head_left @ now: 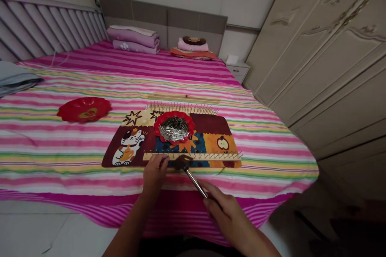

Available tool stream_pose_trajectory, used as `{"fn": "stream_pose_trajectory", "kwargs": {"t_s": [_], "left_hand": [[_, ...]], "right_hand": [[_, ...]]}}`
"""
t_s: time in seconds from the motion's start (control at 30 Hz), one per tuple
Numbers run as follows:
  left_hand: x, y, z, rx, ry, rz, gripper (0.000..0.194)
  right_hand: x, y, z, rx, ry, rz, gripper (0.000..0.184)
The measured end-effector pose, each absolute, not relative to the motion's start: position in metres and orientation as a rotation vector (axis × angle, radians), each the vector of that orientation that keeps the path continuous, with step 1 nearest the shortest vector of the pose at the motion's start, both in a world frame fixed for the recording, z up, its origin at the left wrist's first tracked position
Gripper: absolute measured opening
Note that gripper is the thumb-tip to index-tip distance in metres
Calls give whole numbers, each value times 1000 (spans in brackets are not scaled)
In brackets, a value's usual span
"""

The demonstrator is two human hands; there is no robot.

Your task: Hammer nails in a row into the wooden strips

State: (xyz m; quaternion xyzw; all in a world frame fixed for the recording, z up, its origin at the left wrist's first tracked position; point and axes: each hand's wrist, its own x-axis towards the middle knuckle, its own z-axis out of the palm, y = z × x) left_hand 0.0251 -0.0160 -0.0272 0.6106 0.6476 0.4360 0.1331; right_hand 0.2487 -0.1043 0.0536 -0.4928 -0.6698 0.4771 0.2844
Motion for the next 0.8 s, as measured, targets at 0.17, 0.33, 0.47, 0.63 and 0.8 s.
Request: {"fn": "stream_pose_trajectory", "kwargs": {"t_s": [0.17,0.33,0.47,0.63,0.8], "left_hand": [[17,-20,-6,1781,1936,1311,21],[19,7,32,1919,1977,1241,21],[35,53,42,2162,1964,815,17],[50,94,35,2192,2057,245,13],[48,100,33,2197,2014,213,13]], "right_hand": [[282,-127,5,-1509,-1528,1523,45],[297,-135,-48,-1578,-1146,1658,58],[300,-134,-64,-1512,-1008,1728,61],[299,-133,-64,-1463,-993,1744,59],[300,-132,-67,-1421,-963,1762,56]]}}
